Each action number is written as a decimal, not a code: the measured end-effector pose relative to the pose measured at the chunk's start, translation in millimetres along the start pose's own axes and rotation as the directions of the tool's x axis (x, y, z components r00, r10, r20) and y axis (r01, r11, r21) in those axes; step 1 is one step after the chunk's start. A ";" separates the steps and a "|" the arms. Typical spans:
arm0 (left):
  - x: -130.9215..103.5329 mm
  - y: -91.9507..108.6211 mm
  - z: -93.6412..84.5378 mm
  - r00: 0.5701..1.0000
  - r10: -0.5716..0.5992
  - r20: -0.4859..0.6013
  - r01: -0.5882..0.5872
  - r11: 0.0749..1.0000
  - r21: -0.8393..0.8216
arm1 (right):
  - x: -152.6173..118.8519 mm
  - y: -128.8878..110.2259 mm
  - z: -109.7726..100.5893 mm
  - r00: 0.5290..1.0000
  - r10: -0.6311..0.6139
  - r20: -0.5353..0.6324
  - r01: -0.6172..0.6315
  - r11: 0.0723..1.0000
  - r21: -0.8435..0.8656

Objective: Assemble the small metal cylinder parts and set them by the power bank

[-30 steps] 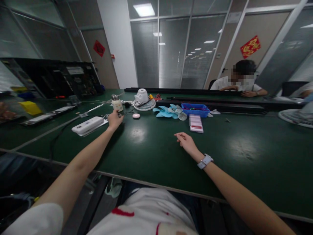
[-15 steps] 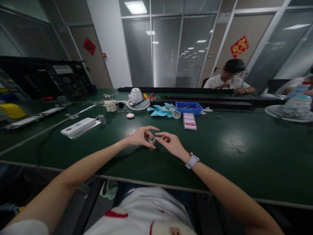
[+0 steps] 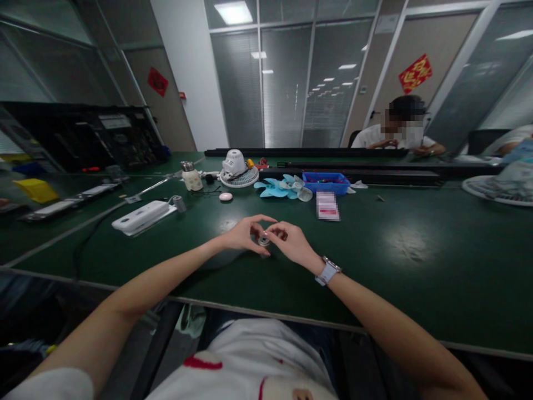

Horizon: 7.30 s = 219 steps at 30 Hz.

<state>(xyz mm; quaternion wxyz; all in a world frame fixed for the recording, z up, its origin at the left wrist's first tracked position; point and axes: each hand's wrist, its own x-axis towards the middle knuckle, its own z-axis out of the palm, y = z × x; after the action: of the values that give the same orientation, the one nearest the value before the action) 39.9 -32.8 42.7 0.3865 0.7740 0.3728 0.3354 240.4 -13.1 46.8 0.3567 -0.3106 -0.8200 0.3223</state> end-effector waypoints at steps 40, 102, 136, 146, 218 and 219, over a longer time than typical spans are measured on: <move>-0.5 -8.2 -29.7 0.999 0.013 0.045 -0.033 0.872 0.488 | -52.1 186.8 -225.2 0.926 -0.279 0.254 0.253 -0.038 -0.967; 165.8 60.3 268.1 0.966 0.237 0.104 -0.256 0.818 0.515 | -52.6 180.2 -225.0 0.987 -0.123 0.102 0.112 0.079 -0.991; 176.6 52.8 271.5 0.957 0.267 0.117 -0.289 0.817 0.498 | -52.7 182.4 -225.7 0.989 -0.110 0.100 0.109 0.073 -0.991; 181.0 48.2 275.7 0.956 0.284 0.069 -0.282 0.836 0.471 | -51.3 181.6 -225.7 0.993 -0.077 0.093 0.100 0.095 -0.990; -9.8 40.7 -19.5 0.961 -0.123 -0.248 0.261 0.701 0.663 | -40.9 98.0 -85.6 0.879 0.381 -0.286 -0.373 0.924 0.083; -10.3 41.9 -19.8 0.960 -0.121 -0.253 0.262 0.707 0.657 | -40.8 98.5 -85.3 0.880 0.380 -0.286 -0.372 0.924 0.082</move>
<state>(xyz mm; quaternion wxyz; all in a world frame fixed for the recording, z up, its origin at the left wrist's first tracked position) 32.2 -52.2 85.3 0.0691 0.7827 0.5837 0.2046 357.5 41.9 3.1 0.4099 -0.5041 -0.6774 0.3450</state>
